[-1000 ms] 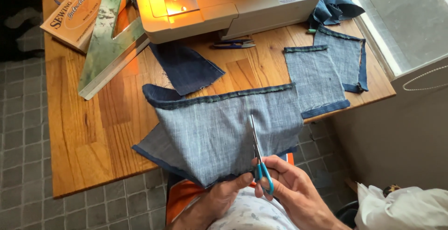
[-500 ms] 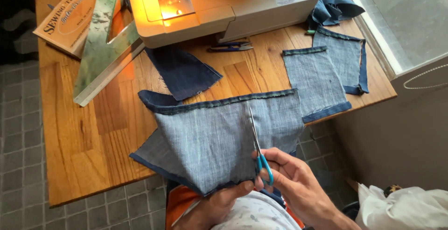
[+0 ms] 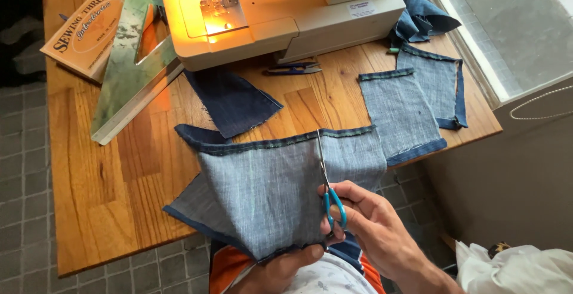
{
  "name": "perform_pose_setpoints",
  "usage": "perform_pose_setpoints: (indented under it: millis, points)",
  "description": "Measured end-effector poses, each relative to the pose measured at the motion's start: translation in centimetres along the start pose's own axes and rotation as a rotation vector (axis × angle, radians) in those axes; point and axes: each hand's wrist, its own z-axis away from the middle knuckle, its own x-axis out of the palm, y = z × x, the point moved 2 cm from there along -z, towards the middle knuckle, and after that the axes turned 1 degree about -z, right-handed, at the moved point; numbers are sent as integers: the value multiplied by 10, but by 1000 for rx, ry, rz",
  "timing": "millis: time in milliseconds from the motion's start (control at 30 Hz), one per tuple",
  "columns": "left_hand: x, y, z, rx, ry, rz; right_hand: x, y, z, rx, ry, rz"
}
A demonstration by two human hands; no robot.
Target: Cutting denim fabric along a marked line using scissors
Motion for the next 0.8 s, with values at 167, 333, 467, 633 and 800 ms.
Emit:
perform_pose_setpoints:
  millis: [167,333,467,633,800]
  points:
    - [-2,4,3,12,-7,30,6,-10,-2,11,-2,15]
    - [-1,8,4,14,-23,54,6,-14,-14,-4,11,44]
    - [1,14,7,19,-33,76,8,-23,-23,18,35,88]
    - [5,32,8,-255,64,110,11,-27,-31,-60,12,126]
    - [-5,20,5,-278,133,198,12,-29,-53,-2,36,88]
